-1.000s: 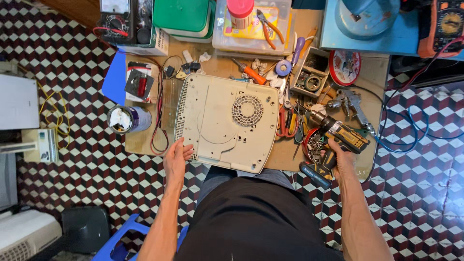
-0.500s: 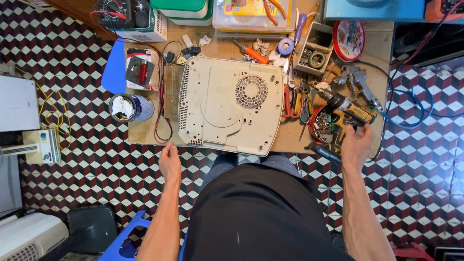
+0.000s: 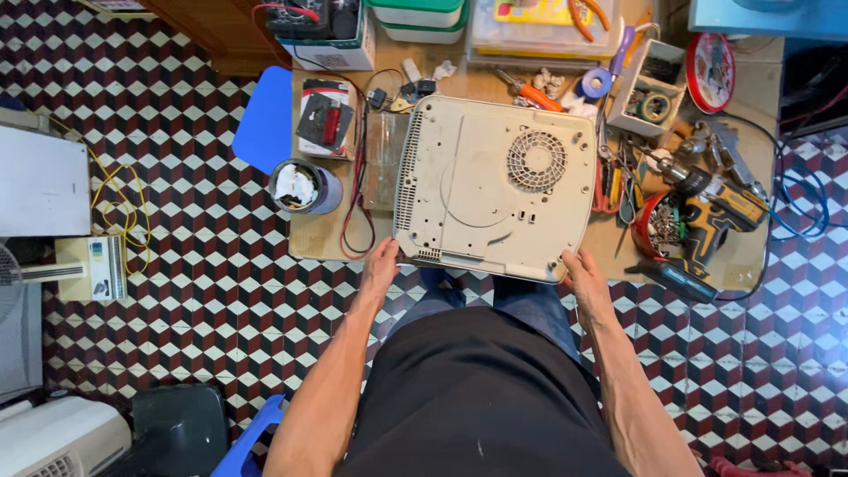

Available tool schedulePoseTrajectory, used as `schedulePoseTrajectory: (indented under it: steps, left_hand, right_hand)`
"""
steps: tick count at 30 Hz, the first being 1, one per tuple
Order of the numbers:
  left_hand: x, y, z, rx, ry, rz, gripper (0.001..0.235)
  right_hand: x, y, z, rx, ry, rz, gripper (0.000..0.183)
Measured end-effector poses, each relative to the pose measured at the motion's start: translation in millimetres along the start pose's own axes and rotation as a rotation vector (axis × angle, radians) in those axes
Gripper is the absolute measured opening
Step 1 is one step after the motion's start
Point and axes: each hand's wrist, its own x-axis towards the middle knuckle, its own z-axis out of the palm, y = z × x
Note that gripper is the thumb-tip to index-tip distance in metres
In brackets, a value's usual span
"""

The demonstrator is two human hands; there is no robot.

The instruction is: The person wipes the inside of a white plastic casing with a cloth, then places it over an electronic assembly containing a copper coil. They secure the casing by driving multiple screws into the back using a cordless drill.

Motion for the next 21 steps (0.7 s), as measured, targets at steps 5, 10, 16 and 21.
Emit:
schedulePoseTrajectory:
  steps: [5,10,16,21]
  left_hand:
    - [4,-2,2,0.19,0.035,0.28,0.053]
    - [-5,31,13,0.277,0.073,0.341,0.053]
    - [15,74,23,0.305,0.061,0.497,0.053]
    - [55,99,35,0.204,0.009,0.242,0.072]
  right_hand:
    - [-18,-12,6,-0.172,0.099,0.098,0.064]
    - [-28,-26,15,-0.331,0.096,0.068,0.07]
    - [3,-23,0,-0.436,0.083,0.12,0.076]
    - [67,-33,-18,-0.363,0.13,0.197,0.08]
